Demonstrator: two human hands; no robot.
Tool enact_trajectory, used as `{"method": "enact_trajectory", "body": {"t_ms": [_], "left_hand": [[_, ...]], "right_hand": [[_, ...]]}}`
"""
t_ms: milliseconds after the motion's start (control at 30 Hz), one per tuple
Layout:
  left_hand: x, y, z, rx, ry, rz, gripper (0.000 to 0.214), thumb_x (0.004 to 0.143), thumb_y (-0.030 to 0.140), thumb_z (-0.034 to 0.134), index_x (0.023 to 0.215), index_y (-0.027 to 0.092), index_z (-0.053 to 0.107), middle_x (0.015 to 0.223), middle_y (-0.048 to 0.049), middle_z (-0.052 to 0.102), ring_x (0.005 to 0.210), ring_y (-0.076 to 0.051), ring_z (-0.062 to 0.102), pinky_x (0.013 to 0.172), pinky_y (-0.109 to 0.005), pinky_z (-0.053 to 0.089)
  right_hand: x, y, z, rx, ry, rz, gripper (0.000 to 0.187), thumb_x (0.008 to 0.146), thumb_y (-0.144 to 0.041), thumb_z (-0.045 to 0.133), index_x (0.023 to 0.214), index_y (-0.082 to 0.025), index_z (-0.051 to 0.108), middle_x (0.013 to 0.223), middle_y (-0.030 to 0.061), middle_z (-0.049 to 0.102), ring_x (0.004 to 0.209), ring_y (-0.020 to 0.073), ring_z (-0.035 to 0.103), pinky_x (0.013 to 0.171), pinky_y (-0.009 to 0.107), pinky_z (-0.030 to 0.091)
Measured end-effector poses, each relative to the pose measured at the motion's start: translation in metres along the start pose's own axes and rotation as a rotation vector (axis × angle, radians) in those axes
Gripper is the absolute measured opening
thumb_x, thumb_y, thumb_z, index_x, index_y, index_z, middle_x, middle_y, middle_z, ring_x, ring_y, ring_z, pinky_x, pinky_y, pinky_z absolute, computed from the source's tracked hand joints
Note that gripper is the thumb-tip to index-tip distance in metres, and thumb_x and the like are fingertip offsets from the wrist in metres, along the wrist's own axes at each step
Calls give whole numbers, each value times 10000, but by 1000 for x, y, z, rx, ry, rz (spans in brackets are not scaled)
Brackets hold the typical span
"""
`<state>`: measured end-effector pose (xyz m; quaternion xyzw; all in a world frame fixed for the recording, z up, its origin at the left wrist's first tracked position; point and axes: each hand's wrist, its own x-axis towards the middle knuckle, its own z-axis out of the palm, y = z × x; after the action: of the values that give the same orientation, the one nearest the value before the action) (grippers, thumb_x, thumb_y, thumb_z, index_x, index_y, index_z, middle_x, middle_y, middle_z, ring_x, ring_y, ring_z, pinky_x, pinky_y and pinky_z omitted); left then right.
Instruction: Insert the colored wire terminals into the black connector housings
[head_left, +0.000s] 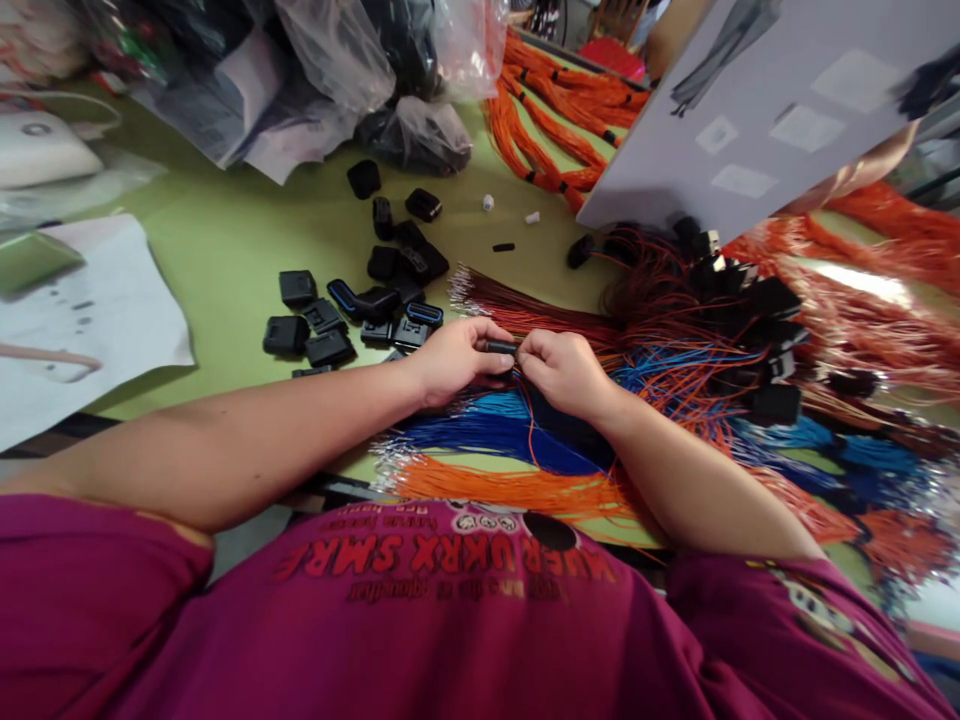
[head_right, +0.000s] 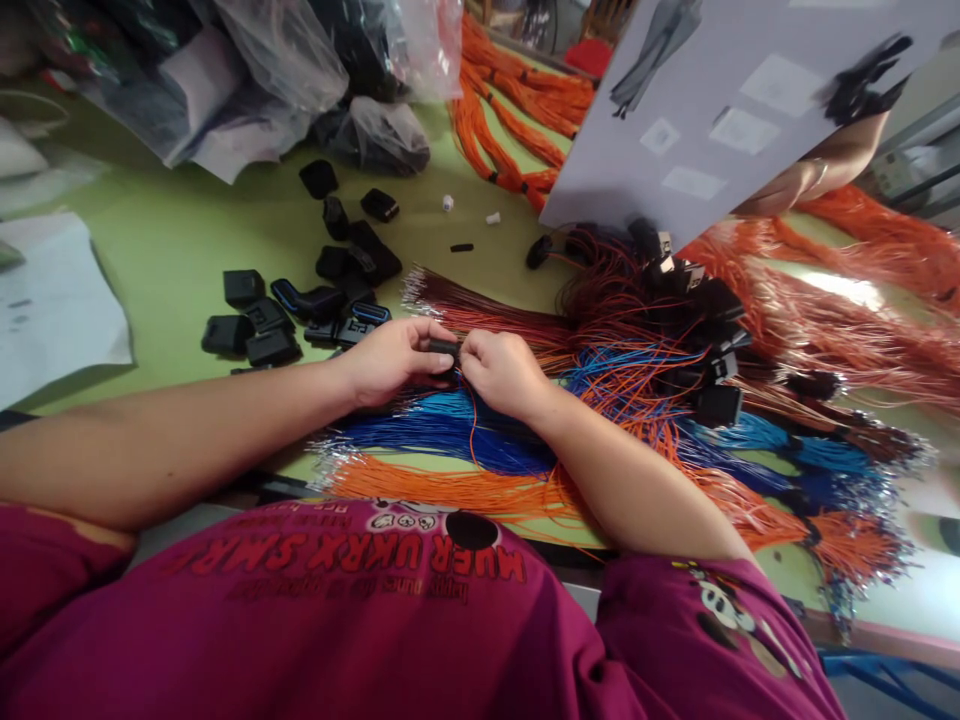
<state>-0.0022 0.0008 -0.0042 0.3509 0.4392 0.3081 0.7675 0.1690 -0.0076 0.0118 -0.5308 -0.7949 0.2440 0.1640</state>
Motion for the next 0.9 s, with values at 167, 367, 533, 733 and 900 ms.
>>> {"method": "enact_trajectory", "body": {"t_ms": [167, 367, 533, 733, 900], "left_hand": [[0, 0, 1, -18, 10, 2, 272, 692, -48, 640, 881, 126, 548, 696, 18, 621, 578, -91, 612, 646, -297, 552], [-2, 3, 3, -35, 20, -2, 263, 683, -47, 638, 871, 114, 551, 688, 16, 629, 571, -91, 612, 627, -278, 544], [-2, 3, 5, 1, 24, 2, 260, 669, -46, 651, 855, 111, 561, 639, 26, 614, 543, -72, 581, 591, -232, 501], [-2, 6, 5, 8, 41, 42, 263, 652, -38, 664, 846, 113, 573, 646, 30, 610, 557, -69, 566, 615, -243, 486], [-5, 13, 5, 141, 53, 163, 267, 636, 1, 711, 856, 114, 612, 695, 17, 617, 603, -71, 561, 644, -248, 478]], "right_hand": [[1, 3, -2, 75, 3, 1, 170, 790, -200, 505, 694, -144, 634, 621, -2, 610, 564, 86, 472, 573, 208, 330], [0, 3, -4, 34, 13, 2, 164, 778, -178, 498, 685, -147, 629, 630, 8, 616, 578, 96, 486, 588, 217, 334], [-1, 1, -2, -30, 4, -6, 170, 786, -177, 487, 706, -155, 636, 636, 14, 621, 576, 104, 478, 584, 225, 322], [0, 0, -6, 8, 23, -4, 171, 789, -196, 496, 683, -153, 623, 625, 6, 606, 578, 96, 469, 588, 224, 325], [1, 5, -16, 230, -33, 7, 181, 798, -266, 533, 698, -139, 616, 602, -22, 553, 559, 74, 438, 571, 213, 342]]}}
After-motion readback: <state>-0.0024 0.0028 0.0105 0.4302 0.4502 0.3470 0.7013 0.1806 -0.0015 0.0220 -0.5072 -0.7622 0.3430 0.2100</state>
